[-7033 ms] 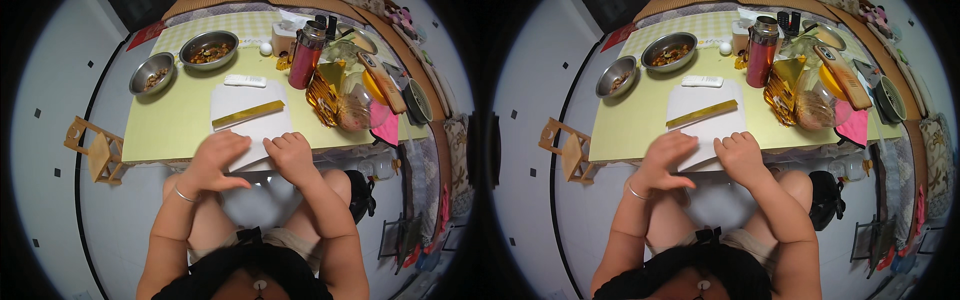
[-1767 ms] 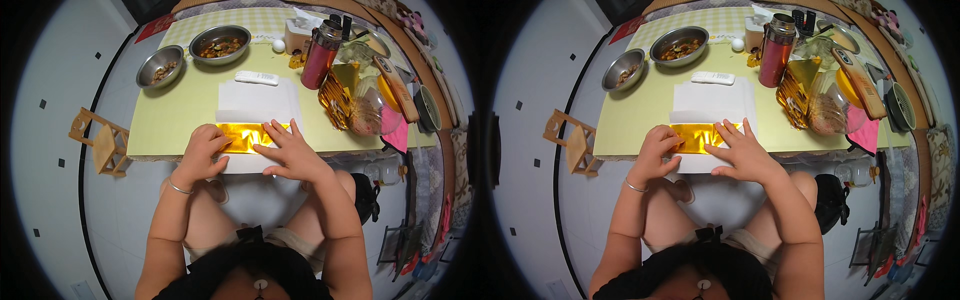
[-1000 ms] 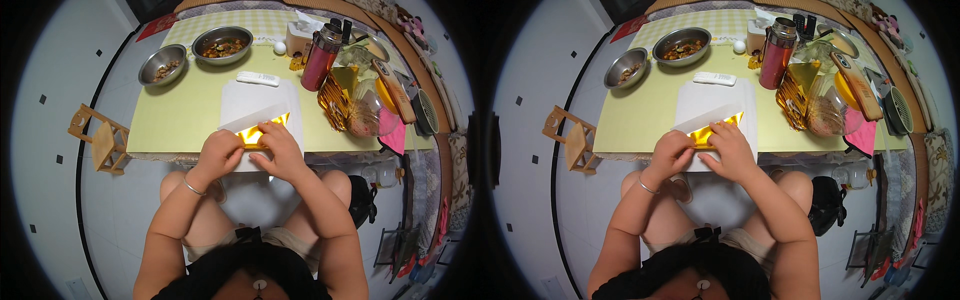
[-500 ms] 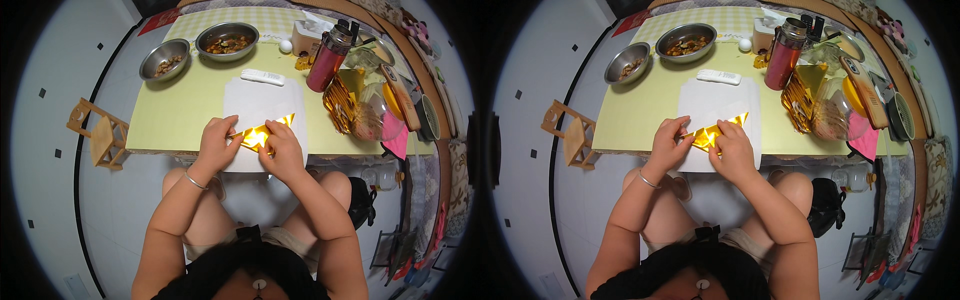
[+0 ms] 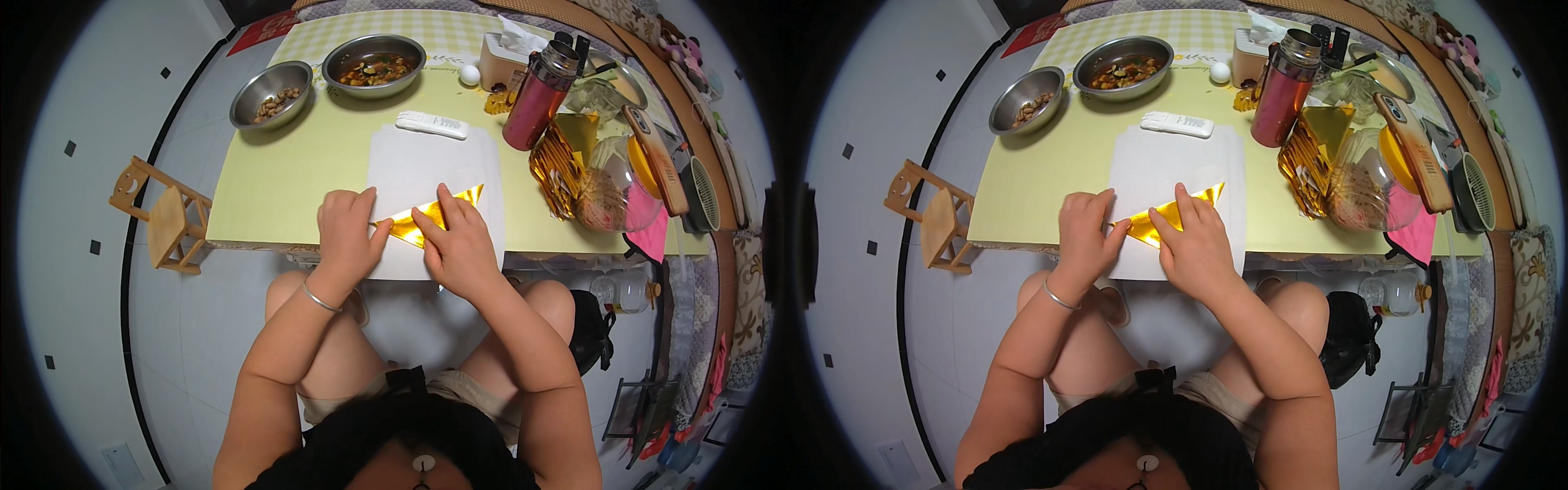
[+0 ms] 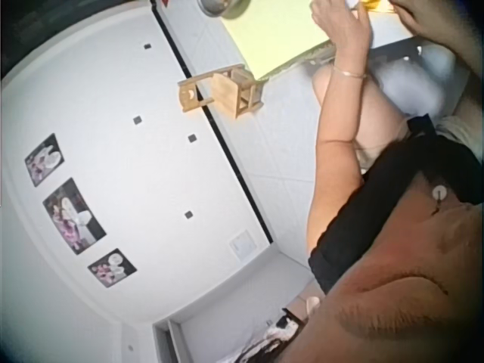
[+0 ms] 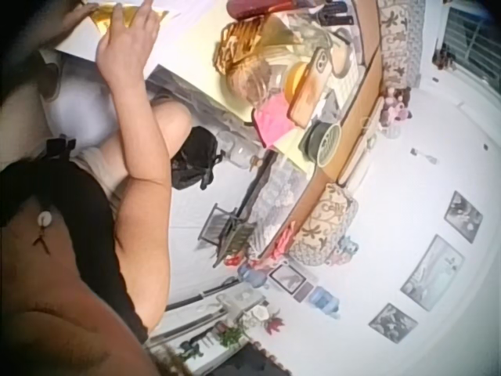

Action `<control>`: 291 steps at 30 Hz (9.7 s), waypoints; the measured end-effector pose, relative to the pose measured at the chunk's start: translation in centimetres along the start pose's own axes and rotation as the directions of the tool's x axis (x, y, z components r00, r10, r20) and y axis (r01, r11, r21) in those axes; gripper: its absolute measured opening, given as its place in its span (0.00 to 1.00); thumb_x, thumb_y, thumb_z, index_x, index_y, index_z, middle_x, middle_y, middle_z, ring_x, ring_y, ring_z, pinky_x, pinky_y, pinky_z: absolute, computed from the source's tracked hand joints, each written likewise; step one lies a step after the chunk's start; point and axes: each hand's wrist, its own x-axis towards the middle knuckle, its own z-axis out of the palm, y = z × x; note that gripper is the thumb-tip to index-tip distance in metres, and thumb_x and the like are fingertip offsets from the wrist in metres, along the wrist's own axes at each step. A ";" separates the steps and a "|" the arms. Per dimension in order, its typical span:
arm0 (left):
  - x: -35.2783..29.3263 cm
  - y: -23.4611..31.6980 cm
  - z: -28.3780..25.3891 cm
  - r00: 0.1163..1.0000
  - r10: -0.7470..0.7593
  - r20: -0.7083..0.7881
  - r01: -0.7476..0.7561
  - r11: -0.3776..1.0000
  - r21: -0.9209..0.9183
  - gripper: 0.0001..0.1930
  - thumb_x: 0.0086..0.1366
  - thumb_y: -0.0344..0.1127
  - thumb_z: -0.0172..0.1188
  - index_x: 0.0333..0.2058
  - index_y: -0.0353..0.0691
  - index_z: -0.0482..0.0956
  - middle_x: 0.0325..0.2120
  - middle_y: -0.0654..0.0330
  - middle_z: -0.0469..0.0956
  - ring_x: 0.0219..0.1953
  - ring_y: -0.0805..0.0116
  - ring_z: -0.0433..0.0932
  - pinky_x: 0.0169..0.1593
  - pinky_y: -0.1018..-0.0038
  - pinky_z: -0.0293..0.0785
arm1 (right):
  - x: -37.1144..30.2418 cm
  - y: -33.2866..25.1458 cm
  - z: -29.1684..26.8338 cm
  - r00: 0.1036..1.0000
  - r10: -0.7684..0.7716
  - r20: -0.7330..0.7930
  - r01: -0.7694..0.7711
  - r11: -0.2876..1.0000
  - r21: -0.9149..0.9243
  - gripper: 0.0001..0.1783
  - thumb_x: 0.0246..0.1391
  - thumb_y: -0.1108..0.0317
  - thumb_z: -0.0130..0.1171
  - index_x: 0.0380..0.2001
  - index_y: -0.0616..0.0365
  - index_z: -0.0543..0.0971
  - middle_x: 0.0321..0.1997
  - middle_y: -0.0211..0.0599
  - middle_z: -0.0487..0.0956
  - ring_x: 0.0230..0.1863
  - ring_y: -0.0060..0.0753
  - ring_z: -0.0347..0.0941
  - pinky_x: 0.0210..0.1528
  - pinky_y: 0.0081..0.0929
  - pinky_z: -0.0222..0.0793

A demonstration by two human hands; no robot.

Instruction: The person folds multiple sheets of gold-colored paper into triangular shapes using a white rectangular guide on a table. Each sheet is folded in half, then the corners are folded inward to form a triangle, and the finished pieces are stacked on the table.

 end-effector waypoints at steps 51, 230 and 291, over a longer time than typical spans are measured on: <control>-0.4 4.0 2.4 0.904 0.188 0.384 -0.142 0.979 -0.144 0.32 0.62 0.32 0.56 0.65 0.28 0.66 0.67 0.40 0.64 0.70 0.41 0.62 0.72 0.46 0.56 | 0.6 6.9 -3.5 0.982 -0.001 0.188 0.020 0.994 -0.104 0.24 0.64 0.65 0.56 0.61 0.59 0.75 0.69 0.41 0.73 0.73 0.44 0.63 0.77 0.48 0.49; 16.4 17.1 7.7 0.735 -0.245 0.632 0.675 0.180 -0.715 0.16 0.67 0.44 0.68 0.28 0.41 0.75 0.20 0.65 0.74 0.17 0.77 0.71 0.19 0.78 0.63 | -1.0 6.2 -1.5 0.992 0.116 0.050 -0.125 0.947 0.296 0.13 0.56 0.65 0.58 0.42 0.57 0.83 0.48 0.48 0.83 0.50 0.53 0.78 0.55 0.46 0.74; 0.1 -2.7 -1.7 0.851 0.408 0.331 -0.193 0.829 -0.524 0.47 0.51 0.49 0.74 0.67 0.36 0.66 0.67 0.52 0.69 0.69 0.50 0.67 0.70 0.58 0.62 | -1.9 6.9 -7.2 0.982 0.080 0.171 -0.122 0.959 0.255 0.25 0.44 0.81 0.56 0.49 0.56 0.81 0.58 0.44 0.81 0.70 0.49 0.68 0.70 0.43 0.64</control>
